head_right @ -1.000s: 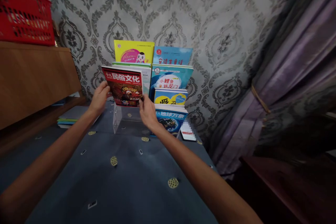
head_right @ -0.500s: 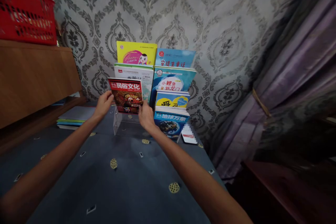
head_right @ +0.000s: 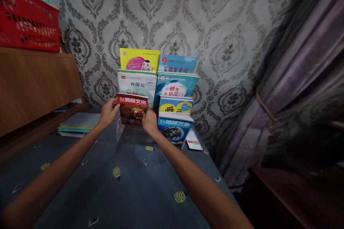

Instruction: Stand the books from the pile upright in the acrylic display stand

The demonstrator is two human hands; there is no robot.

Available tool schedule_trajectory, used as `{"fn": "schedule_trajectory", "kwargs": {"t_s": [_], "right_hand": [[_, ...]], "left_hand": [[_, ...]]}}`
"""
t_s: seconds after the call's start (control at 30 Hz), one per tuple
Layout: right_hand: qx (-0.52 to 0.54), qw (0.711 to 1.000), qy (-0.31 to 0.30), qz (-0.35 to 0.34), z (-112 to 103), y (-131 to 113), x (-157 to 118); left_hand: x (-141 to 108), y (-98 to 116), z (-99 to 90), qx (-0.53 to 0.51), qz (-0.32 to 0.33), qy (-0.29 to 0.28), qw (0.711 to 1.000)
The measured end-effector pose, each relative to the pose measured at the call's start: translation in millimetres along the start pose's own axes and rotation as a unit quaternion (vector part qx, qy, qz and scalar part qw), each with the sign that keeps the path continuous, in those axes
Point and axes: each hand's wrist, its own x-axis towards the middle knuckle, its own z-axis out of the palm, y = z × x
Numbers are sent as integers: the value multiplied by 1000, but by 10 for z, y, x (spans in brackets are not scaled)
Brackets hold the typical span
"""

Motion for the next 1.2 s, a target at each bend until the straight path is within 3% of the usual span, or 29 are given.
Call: {"fn": "schedule_trajectory", "kwargs": {"t_s": [0.23,0.43,1.2], "right_hand": [[6,999,34,-1,43,-27,-118],[84,992,92,-37,129,-72,-232],[102,993,64,-21,135,-51,-265]], "left_hand": [[18,14,0,10,-11,1,1000],[42,17,19,32,-25,8,999],[85,2,15,66,-24,-35,997]]}}
